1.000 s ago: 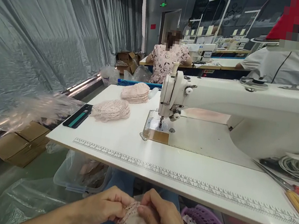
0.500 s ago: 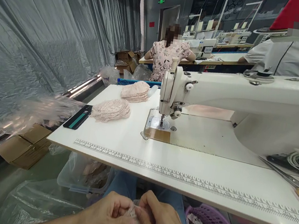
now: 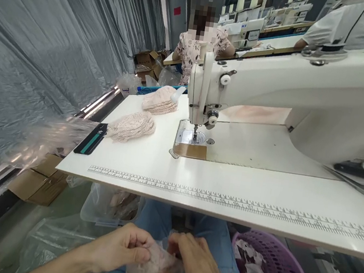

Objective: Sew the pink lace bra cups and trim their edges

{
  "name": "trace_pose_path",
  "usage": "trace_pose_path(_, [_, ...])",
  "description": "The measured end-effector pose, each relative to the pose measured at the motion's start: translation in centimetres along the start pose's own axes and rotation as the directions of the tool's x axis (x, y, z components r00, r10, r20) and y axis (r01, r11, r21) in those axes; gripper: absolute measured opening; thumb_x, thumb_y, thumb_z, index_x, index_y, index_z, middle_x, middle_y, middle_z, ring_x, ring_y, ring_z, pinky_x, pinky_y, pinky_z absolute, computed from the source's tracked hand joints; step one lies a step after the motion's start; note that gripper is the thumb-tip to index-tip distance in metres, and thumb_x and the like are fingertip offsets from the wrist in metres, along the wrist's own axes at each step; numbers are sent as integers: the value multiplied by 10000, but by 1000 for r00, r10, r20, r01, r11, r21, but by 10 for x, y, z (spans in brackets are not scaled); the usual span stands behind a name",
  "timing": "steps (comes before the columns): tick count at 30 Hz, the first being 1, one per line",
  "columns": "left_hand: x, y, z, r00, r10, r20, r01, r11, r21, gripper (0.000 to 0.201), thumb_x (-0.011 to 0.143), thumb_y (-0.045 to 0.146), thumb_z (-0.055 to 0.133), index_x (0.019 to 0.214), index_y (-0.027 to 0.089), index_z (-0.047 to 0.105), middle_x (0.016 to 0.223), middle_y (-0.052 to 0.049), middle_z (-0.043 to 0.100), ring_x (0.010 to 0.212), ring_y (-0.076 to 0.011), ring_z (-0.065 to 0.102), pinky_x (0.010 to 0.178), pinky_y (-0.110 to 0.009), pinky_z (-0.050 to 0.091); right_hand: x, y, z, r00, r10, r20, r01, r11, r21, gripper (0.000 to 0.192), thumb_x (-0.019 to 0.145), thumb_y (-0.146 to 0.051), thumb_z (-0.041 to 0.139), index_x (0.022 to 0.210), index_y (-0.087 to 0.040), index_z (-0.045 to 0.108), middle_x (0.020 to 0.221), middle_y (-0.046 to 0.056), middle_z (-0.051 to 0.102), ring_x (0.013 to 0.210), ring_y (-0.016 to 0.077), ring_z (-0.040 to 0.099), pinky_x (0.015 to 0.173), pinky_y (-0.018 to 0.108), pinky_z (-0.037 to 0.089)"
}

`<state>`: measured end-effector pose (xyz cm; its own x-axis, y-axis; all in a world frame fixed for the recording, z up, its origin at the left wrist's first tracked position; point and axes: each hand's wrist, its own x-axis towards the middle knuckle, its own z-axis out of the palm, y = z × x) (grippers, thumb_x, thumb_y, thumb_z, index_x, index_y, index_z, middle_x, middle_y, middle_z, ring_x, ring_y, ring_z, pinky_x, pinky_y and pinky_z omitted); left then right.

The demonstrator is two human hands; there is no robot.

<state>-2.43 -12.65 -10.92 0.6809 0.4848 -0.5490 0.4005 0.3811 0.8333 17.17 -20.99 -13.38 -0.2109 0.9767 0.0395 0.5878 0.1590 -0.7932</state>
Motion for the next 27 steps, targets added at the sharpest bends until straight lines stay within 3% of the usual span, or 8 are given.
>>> trace_pose_path(5, [-3, 6, -3, 997, -43, 64, 41, 999, 27, 516, 681, 569, 649, 891, 100, 699, 730, -73, 633, 686, -148, 544, 678, -240, 423, -1, 20, 12, 998, 9, -61, -8, 1000, 30, 301, 810, -55, 300, 985, -218, 482, 807, 26, 608, 756, 162, 584, 687, 304, 480])
trace_pose_path(9, [-4, 12, -5, 988, -45, 151, 30, 995, 98, 467, 747, 526, 606, 940, 111, 699, 823, -101, 666, 721, -160, 574, 710, -250, 443, -4, 3, -3, 998, -39, 49, 33, 992, 122, 487, 795, -126, 431, 1261, -248, 357, 1223, 80, 530, 1117, 195, 510, 875, 329, 446])
trace_pose_path(11, [-4, 16, -4, 987, -41, 156, 12, 983, 182, 443, 767, 511, 586, 921, 112, 703, 785, -79, 660, 681, -146, 557, 675, -234, 440, -3, -5, -4, 991, -94, 94, 79, 986, 148, 646, 715, -119, 520, 1311, -261, 314, 1280, 73, 490, 1144, 208, 482, 902, 327, 429])
trace_pose_path(14, [-5, 20, -6, 990, -64, 129, 21, 951, 308, 437, 774, 518, 565, 875, 116, 705, 672, -38, 608, 604, -122, 497, 579, -204, 403, 1, 1, 2, 998, -63, 4, 62, 992, 107, 497, 699, -59, 429, 1165, -227, 460, 936, 38, 625, 874, 184, 561, 776, 315, 470])
trace_pose_path(17, [-7, 21, -11, 989, -62, 138, 8, 933, 359, 436, 789, 519, 542, 855, 117, 698, 582, -8, 512, 525, -90, 387, 479, -185, 308, -1, 18, 4, 998, 21, -56, -15, 994, 110, 382, 743, -49, 344, 1041, -210, 519, 709, 8, 591, 729, 169, 542, 707, 309, 471])
trace_pose_path(22, [-5, 15, -22, 974, -53, 222, -33, 930, 367, 445, 817, 532, 504, 856, 129, 690, 491, 34, 345, 450, -68, 227, 429, -211, 177, -9, 17, -8, 975, 36, 218, -126, 900, 418, 588, 734, -199, 572, 1284, -311, 397, 1128, 31, 546, 1040, 186, 510, 856, 302, 436])
trace_pose_path(24, [-4, 13, -24, 973, -51, 224, -38, 926, 376, 461, 815, 549, 498, 860, 132, 688, 480, 36, 332, 442, -69, 217, 433, -220, 171, -6, 11, -9, 943, 84, 322, -211, 898, 385, 589, 661, -176, 660, 1205, -319, 482, 1029, 13, 562, 971, 183, 515, 800, 276, 446])
trace_pose_path(27, [-4, 13, -28, 970, -51, 237, -41, 930, 366, 468, 807, 557, 508, 852, 128, 689, 497, 28, 362, 460, -73, 235, 450, -223, 191, 6, 6, -7, 935, 85, 345, -203, 924, 323, 221, 679, -162, 676, 876, -243, 618, 836, -18, 563, 833, 155, 516, 758, 264, 415])
